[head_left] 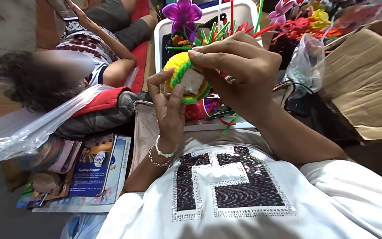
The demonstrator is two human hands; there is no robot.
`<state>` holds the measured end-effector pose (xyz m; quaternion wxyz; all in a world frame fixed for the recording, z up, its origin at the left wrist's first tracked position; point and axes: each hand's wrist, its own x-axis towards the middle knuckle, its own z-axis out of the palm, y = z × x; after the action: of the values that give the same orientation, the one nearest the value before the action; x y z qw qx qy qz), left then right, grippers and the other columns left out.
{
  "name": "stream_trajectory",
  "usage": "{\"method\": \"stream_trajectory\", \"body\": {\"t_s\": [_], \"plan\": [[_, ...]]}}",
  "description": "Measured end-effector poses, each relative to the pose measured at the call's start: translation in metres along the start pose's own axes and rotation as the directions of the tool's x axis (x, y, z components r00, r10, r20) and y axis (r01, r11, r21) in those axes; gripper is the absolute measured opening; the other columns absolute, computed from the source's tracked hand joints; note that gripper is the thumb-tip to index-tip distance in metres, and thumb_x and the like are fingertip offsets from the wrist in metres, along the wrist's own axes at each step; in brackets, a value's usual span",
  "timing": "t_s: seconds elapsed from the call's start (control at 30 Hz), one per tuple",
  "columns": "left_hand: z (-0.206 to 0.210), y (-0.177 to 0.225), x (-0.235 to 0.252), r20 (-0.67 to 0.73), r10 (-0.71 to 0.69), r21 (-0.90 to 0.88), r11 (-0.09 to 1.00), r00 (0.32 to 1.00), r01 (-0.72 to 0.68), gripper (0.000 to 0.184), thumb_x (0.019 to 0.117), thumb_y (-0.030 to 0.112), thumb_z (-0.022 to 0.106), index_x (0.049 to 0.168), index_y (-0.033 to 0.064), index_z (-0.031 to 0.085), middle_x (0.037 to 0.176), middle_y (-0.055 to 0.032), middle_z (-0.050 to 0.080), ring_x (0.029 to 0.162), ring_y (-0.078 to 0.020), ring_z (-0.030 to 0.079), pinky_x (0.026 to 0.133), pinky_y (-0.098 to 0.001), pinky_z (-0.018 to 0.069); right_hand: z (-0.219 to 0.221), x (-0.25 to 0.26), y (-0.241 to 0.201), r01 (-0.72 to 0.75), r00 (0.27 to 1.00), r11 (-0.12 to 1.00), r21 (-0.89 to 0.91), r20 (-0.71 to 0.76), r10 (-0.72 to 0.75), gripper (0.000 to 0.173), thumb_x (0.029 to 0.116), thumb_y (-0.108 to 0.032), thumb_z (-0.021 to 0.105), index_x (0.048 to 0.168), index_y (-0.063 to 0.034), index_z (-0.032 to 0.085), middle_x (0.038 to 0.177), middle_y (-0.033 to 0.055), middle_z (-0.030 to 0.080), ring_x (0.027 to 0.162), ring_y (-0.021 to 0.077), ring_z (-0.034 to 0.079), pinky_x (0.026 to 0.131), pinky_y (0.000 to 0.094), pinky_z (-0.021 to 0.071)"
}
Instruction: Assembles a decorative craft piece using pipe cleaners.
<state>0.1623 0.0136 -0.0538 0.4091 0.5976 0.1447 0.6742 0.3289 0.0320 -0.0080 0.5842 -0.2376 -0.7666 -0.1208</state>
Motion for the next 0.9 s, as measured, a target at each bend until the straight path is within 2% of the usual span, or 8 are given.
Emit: {"method": "stream_trajectory", "body": {"t_s": [0.13, 0.23, 0.43, 0.63, 0.9], "plan": [[0.0, -0.0001, 0.0004, -0.038, 0.007, 0.069, 0.998, 0.999, -0.005, 0.029, 0.1055, 0.032, 0.058, 0.132, 0.0267, 0.047, 0.131, 0.0051, 0.056, 0.118, -0.0076, 0.061, 0.094, -0.0259, 0.0573, 0.0026, -0.0008, -0.0012, 0.016, 1.0, 1.0, 0.002, 0.005, -0.016, 0.018, 0.0965, -0.002, 0.067, 0.11, -0.004, 0.079, 0.109, 0.0129, 0.076, 0.101, 0.0225, 0.069, 0.087, 0.0311, 0.0528], [-0.0011, 0.0003, 0.0003, -0.067, -0.001, 0.091, 0.996, 0.998, 0.007, 0.027, 0.1069, 0.033, 0.055, 0.132, 0.0263, 0.048, 0.131, 0.0039, 0.057, 0.115, -0.0075, 0.063, 0.09, -0.0249, 0.0587, 0.0041, -0.001, -0.0022, 0.015, 0.999, 1.0, -0.021, 0.04, -0.014, 0.02, 0.0975, -0.005, 0.067, 0.114, -0.0046, 0.078, 0.113, 0.0126, 0.075, 0.103, 0.0231, 0.068, 0.089, 0.0313, 0.0529], [-0.0033, 0.0034, 0.0009, -0.128, 0.037, 0.045, 0.998, 0.991, -0.032, 0.03, 0.1063, 0.031, 0.057, 0.134, 0.0258, 0.046, 0.13, 0.0015, 0.058, 0.116, -0.0114, 0.064, 0.091, -0.0273, 0.0597, 0.0053, -0.0021, -0.0046, -0.026, 0.996, 0.998, -0.058, 0.089, 0.031, 0.026, 0.1, -0.008, 0.064, 0.124, -0.0028, 0.074, 0.113, 0.0133, 0.075, 0.105, 0.0243, 0.068, 0.092, 0.0318, 0.0527], [-0.0023, 0.0033, 0.0005, -0.131, 0.06, 0.029, 0.998, 0.99, -0.056, 0.031, 0.1052, 0.031, 0.059, 0.133, 0.0254, 0.046, 0.131, 0.0007, 0.058, 0.117, -0.0118, 0.064, 0.091, -0.0271, 0.0601, 0.0064, -0.0039, -0.005, -0.024, 0.998, 0.999, -0.045, 0.063, 0.027, 0.027, 0.0988, -0.005, 0.065, 0.124, -0.0003, 0.073, 0.11, 0.0156, 0.076, 0.102, 0.0226, 0.072, 0.09, 0.0312, 0.0563], [-0.0023, 0.0012, 0.0004, -0.115, 0.081, 0.121, 0.99, 0.99, -0.067, 0.032, 0.1047, 0.031, 0.06, 0.133, 0.0276, 0.047, 0.132, 0.0048, 0.056, 0.117, -0.0087, 0.062, 0.093, -0.0265, 0.0581, 0.0054, -0.0045, -0.0042, -0.023, 1.0, 0.999, -0.047, 0.016, 0.024, 0.024, 0.0978, -0.004, 0.066, 0.119, -0.0009, 0.075, 0.109, 0.0147, 0.076, 0.1, 0.021, 0.072, 0.088, 0.0293, 0.0563]]}}
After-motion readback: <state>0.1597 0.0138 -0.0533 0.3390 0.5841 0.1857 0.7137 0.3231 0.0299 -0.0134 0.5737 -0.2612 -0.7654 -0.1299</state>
